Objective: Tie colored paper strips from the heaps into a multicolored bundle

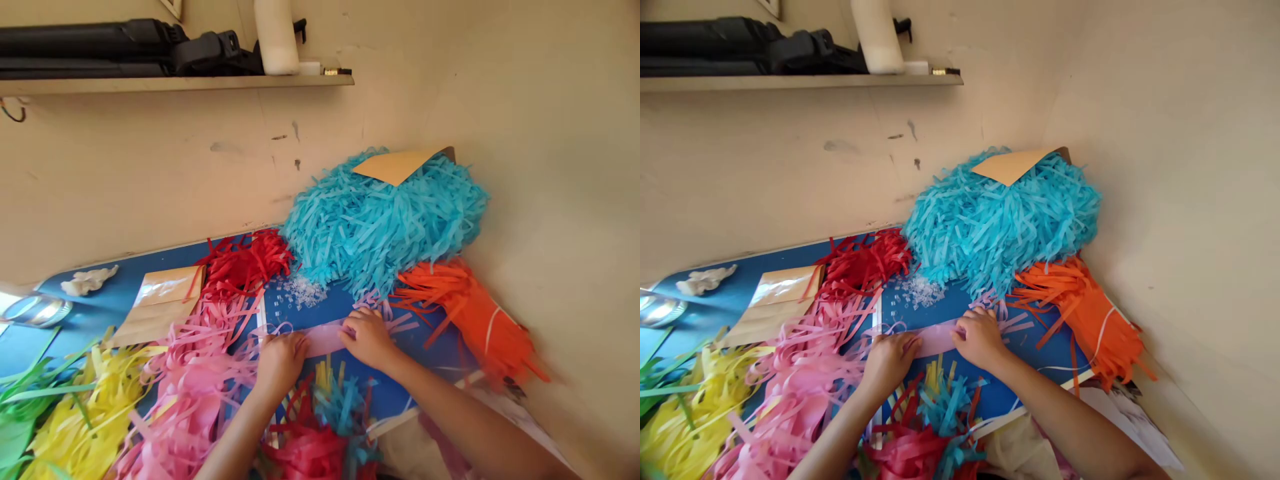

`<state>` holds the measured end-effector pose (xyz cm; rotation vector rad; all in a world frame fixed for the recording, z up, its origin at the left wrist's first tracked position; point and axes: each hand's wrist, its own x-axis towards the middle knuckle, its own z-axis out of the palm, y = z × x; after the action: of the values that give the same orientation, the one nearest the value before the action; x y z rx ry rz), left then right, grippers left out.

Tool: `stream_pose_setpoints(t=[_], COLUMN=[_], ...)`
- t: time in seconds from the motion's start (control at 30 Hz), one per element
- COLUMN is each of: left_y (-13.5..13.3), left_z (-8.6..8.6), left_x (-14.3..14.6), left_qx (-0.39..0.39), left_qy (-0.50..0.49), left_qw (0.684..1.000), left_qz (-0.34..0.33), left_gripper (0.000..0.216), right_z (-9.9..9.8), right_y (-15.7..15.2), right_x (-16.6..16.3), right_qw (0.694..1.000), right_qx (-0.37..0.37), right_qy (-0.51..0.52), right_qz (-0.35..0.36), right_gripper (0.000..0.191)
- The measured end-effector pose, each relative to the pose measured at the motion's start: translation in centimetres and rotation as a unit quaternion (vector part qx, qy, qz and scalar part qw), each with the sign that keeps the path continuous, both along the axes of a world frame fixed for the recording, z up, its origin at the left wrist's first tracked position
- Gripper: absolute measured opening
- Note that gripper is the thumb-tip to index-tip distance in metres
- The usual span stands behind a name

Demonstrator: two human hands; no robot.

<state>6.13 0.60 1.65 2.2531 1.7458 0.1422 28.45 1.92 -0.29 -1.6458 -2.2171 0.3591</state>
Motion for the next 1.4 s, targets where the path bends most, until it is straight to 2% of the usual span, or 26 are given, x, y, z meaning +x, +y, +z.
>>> stream_pose_setpoints(t=[0.1, 0.2, 0.67, 0.87, 0.93, 0.97, 1.03, 1.07, 1.1, 1.17, 1.23, 1.4], left_y=[0.1, 0.1, 0.6, 0.2, -0.1, -0.2, -0.3, -0.4, -0.4, -0.4, -0.6, -1.2], left_z=[0.0, 0.1, 0.2, 0.6, 0.7, 0.8, 0.8, 0.7, 0.7, 0.7, 0.9, 1.2], left_x=[0.4, 0.7, 1.0, 1.1, 1.2, 1.2, 1.3, 1.3, 1.3, 1.4, 1.5, 1.5], left_qx=[-0.014, -0.026, -0.059, -0.021, 0.042, 0.074, 0.114, 0.118, 0.113, 0.108, 0.111, 0.113], left_qy=[0.030, 0.056, 0.080, 0.080, 0.083, 0.086, 0.092, 0.094, 0.094, 0.095, 0.095, 0.078], left_qw=[0.999, 0.997, 0.992, 0.994, 0.995, 0.993, 0.983, 0.977, 0.972, 0.970, 0.968, 0.973], left_qz=[0.023, 0.046, 0.075, 0.072, 0.036, -0.008, -0.111, -0.154, -0.181, -0.197, -0.203, -0.185], left_gripper=[0.032, 0.032, 0.033, 0.026, 0.025, 0.024, 0.022, 0.022, 0.023, 0.021, 0.016, 0.012], right_z=[-0.3, -0.4, -1.0, -0.9, -0.3, 0.1, 1.2, 1.7, 2.1, 2.3, 1.7, -0.4], right_y=[0.0, 0.2, 0.9, 1.0, 0.9, 0.8, 0.2, -0.2, -0.6, -1.4, -1.7, -0.4], right_x=[-0.1, -0.2, -0.6, -0.5, -0.1, 0.1, 0.6, 0.7, 0.8, 0.7, 0.5, 0.5], right_qw=[1.000, 1.000, 0.999, 0.999, 0.996, 0.993, 0.987, 0.988, 0.989, 0.978, 0.958, 0.941], right_qx=[0.015, 0.020, 0.016, 0.018, 0.042, 0.061, 0.107, 0.127, 0.140, 0.139, 0.128, 0.159], right_qy=[0.002, 0.002, -0.004, -0.018, -0.029, -0.037, -0.050, -0.052, -0.052, -0.056, -0.071, -0.104], right_qz=[-0.013, -0.021, -0.035, -0.044, -0.069, -0.089, -0.106, -0.075, -0.013, 0.145, 0.246, 0.282], right_gripper=[0.032, 0.038, 0.039, 0.030, 0.019, 0.014, 0.014, 0.015, 0.014, 0.010, 0.010, 0.024])
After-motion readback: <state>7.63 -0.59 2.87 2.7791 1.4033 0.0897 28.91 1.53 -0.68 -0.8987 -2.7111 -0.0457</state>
